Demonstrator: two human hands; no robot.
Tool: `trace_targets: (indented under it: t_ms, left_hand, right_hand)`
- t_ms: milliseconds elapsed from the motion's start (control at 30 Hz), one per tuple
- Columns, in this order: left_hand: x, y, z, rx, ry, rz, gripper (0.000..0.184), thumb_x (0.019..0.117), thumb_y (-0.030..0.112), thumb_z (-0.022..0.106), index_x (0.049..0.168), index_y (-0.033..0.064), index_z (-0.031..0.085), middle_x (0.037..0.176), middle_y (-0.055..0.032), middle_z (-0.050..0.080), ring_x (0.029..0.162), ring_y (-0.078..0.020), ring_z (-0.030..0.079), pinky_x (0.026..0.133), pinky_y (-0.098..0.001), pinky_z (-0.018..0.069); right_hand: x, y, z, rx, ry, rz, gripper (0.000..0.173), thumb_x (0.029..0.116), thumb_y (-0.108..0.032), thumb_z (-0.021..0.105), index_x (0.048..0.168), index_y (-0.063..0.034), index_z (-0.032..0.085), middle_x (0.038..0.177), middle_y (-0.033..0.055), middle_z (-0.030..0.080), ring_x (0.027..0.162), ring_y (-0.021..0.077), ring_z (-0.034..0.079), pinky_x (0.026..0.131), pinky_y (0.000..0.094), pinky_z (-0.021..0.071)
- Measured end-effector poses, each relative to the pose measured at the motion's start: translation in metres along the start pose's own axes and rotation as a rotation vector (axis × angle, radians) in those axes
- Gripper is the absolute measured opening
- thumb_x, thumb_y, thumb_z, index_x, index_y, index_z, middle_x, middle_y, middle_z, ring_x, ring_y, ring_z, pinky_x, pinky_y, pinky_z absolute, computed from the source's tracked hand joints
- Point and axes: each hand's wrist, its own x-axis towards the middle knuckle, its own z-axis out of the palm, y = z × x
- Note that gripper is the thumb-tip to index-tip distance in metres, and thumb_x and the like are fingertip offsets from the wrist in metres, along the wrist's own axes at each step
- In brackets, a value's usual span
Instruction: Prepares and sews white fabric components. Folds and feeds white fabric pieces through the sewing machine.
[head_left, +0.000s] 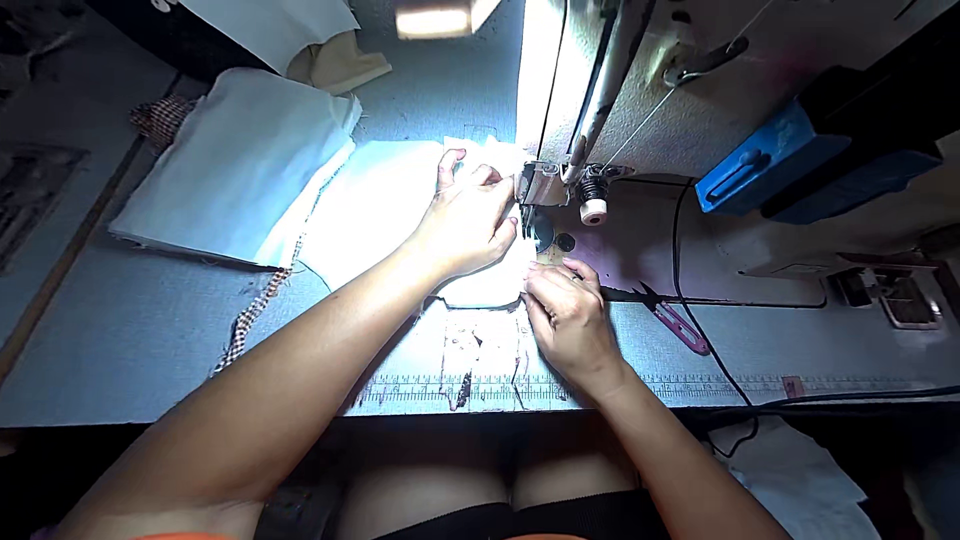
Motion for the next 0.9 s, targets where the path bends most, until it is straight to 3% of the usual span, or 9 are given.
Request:
trace_targets:
  t_ms: [133,300,400,567,700,767,833,900]
  left_hand:
    - [0.011,-0.007,0.0,0.002,0.001,-0.002,0.045,0.099,0.032,0.039,0.115,0.0019,0.068,0.109,-0.0157,0.073,0.124,-0.0334,0.061,0.118,-0.0659,0.0094]
    - [0.022,-0.016,-0.001,0.017,-0.018,0.008,0.047,0.0971,0.033,0.04,0.117,0.0005,0.068,0.117,-0.0179,0.071,0.127,-0.0347,0.06,0.119,-0.0655,0.0117]
    - [0.026,-0.019,-0.002,0.028,-0.013,0.024,0.045,0.0969,0.032,0.042,0.112,0.0,0.069,0.112,-0.0182,0.071,0.123,-0.0351,0.062,0.119,-0.0642,0.0138]
    - [0.029,-0.021,-0.004,0.023,-0.031,0.034,0.047,0.0967,0.032,0.043,0.114,-0.003,0.068,0.114,-0.0197,0.071,0.123,-0.0358,0.062,0.12,-0.0636,0.0121]
    - [0.029,-0.02,-0.004,0.038,0.008,0.062,0.043,0.0977,0.027,0.044,0.117,-0.0039,0.067,0.116,-0.019,0.071,0.124,-0.0344,0.061,0.121,-0.0622,0.0122]
    - [0.023,-0.015,-0.008,0.096,0.047,0.073,0.034,0.0992,0.022,0.049,0.113,-0.0027,0.068,0.121,-0.0185,0.07,0.126,-0.0347,0.06,0.121,-0.0606,0.015]
    - [0.007,-0.005,-0.01,0.091,0.153,0.066,0.028,0.0965,0.022,0.052,0.102,0.0005,0.069,0.105,-0.0173,0.071,0.115,-0.0368,0.063,0.115,-0.0598,0.0246]
    - [-0.019,0.009,-0.009,-0.026,0.23,0.029,0.031,0.0919,0.034,0.054,0.093,0.0076,0.07,0.09,-0.0121,0.068,0.098,-0.033,0.063,0.101,-0.0576,0.0344]
  right_hand:
    - [0.01,0.008,0.004,0.032,0.031,0.029,0.016,0.0916,-0.002,0.062,0.093,-0.0028,0.078,0.105,0.0098,0.078,0.11,0.0219,0.072,0.109,0.0466,0.0454]
    - [0.02,0.012,0.012,0.035,0.046,0.063,0.015,0.0923,-0.002,0.062,0.092,-0.0036,0.077,0.105,0.0094,0.077,0.109,0.0214,0.071,0.106,0.0472,0.046]
    - [0.027,0.013,0.013,0.016,0.029,0.074,0.014,0.0945,-0.004,0.062,0.091,-0.0045,0.076,0.099,0.0079,0.075,0.102,0.0202,0.07,0.102,0.0459,0.0467]
    - [0.03,0.014,0.016,0.004,0.035,0.086,0.013,0.095,-0.004,0.063,0.091,-0.0042,0.075,0.096,0.0083,0.074,0.099,0.0212,0.07,0.099,0.0456,0.0484]
    - [0.028,0.013,0.016,-0.033,0.033,0.088,0.013,0.0958,-0.005,0.063,0.094,-0.0049,0.076,0.102,0.008,0.075,0.104,0.0217,0.07,0.101,0.0463,0.048]
    - [0.027,0.011,0.017,-0.059,0.037,0.089,0.014,0.0958,-0.006,0.063,0.094,-0.005,0.077,0.105,0.0082,0.076,0.105,0.0223,0.07,0.102,0.0469,0.047]
    - [0.028,0.01,0.018,-0.074,0.064,0.098,0.012,0.0941,-0.007,0.066,0.091,-0.0059,0.078,0.099,0.0088,0.074,0.098,0.0229,0.069,0.096,0.0463,0.0481]
    - [0.028,0.011,0.018,-0.052,0.069,0.152,0.011,0.0931,-0.01,0.069,0.09,-0.0072,0.079,0.09,0.0102,0.063,0.09,0.0241,0.062,0.088,0.0438,0.0489]
